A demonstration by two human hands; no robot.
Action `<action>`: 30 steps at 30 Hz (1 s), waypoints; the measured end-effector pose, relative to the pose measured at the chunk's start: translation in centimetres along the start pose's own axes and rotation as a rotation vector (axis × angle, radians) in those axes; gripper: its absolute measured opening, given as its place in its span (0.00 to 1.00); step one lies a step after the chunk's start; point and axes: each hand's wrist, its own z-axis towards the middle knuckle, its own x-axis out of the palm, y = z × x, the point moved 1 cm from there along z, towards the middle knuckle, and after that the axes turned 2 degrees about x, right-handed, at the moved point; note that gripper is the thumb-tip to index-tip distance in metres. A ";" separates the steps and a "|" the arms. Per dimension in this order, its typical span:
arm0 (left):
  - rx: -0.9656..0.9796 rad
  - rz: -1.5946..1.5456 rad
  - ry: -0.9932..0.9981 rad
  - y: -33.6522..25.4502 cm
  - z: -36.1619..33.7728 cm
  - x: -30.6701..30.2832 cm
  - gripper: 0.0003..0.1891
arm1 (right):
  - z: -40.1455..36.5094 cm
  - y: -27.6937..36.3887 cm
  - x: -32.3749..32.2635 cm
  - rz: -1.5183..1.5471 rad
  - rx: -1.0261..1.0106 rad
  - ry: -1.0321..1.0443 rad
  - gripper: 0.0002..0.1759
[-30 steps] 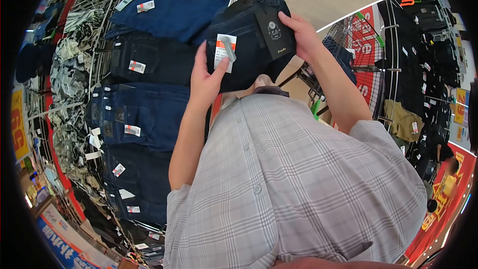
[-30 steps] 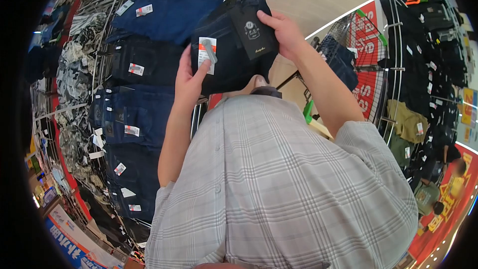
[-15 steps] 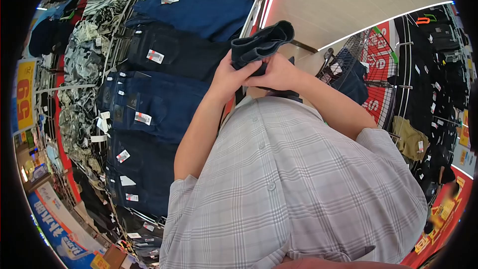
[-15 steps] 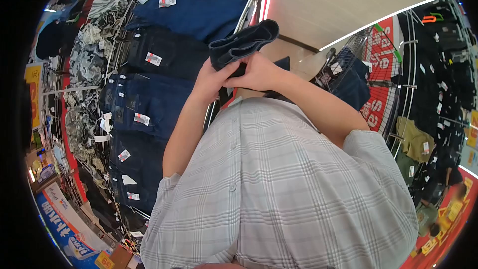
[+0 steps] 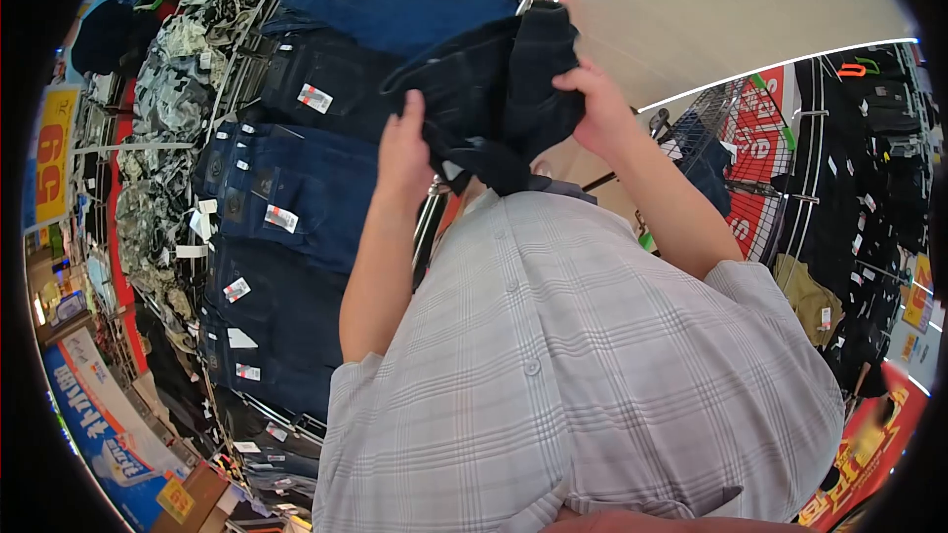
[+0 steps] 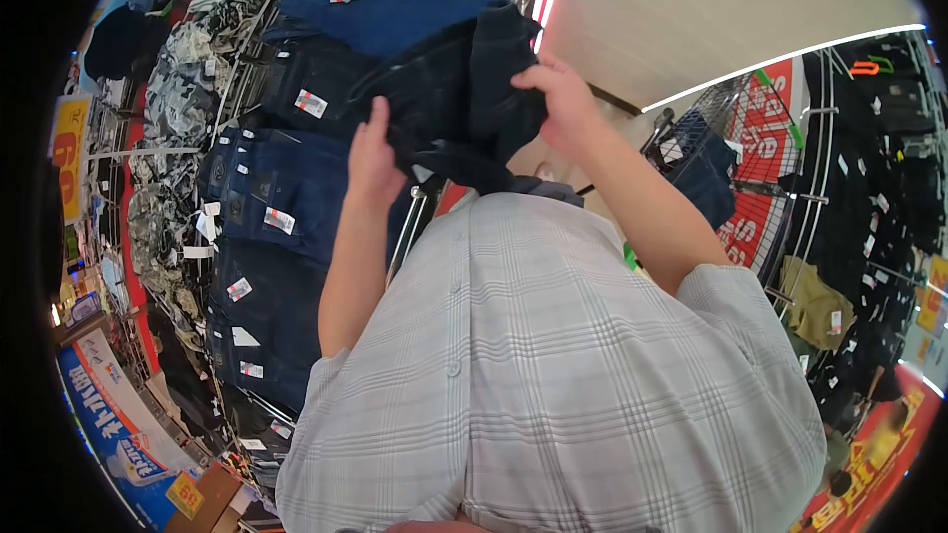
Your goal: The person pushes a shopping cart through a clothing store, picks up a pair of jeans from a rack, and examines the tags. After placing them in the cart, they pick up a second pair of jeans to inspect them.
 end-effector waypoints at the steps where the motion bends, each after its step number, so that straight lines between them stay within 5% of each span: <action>1: 0.048 0.008 -0.051 -0.5 0.0 -0.5 0.24 | 0.4 1.1 -0.4 0.018 -0.033 0.023 0.21; 8: 0.262 0.025 -0.157 -5.0 0.6 -4.7 0.24 | 1.6 7.1 -3.2 -0.089 -0.063 0.005 0.19; 15: 0.214 0.109 -0.252 -4.8 0.4 -3.5 0.24 | 2.9 9.0 -1.6 -0.062 -0.082 -0.042 0.18; 17: 0.182 0.136 -0.234 -3.5 0.4 -1.7 0.24 | 3.2 8.1 0.4 -0.220 -0.244 -0.060 0.22; 18: 0.152 0.108 -0.232 -2.7 0.2 0.1 0.25 | 3.5 6.6 1.2 -0.551 -0.394 -0.202 0.24; 20: 0.077 0.027 -0.102 -0.4 0.9 1.5 0.30 | 1.5 4.4 5.5 -0.790 -0.176 -0.014 0.21; 23: 0.122 -0.283 0.231 1.1 0.6 3.5 0.39 | 1.3 -1.7 8.2 -1.165 -0.734 0.344 0.26; 24: 0.304 -0.111 0.008 1.1 0.5 4.9 0.34 | 0.9 -2.5 8.6 -1.308 -0.844 0.421 0.29; 26: 0.124 0.039 -0.106 0.2 2.2 1.7 0.29 | 0.8 -2.6 8.7 -1.328 -0.854 0.582 0.29; 29: 0.158 -0.049 -0.017 -2.3 1.4 1.3 0.28 | 2.5 -1.9 6.2 -1.030 -0.653 0.837 0.30; 30: 0.194 -0.068 -0.060 -3.4 0.5 2.7 0.30 | 3.3 -1.3 4.8 -0.996 -0.695 0.768 0.32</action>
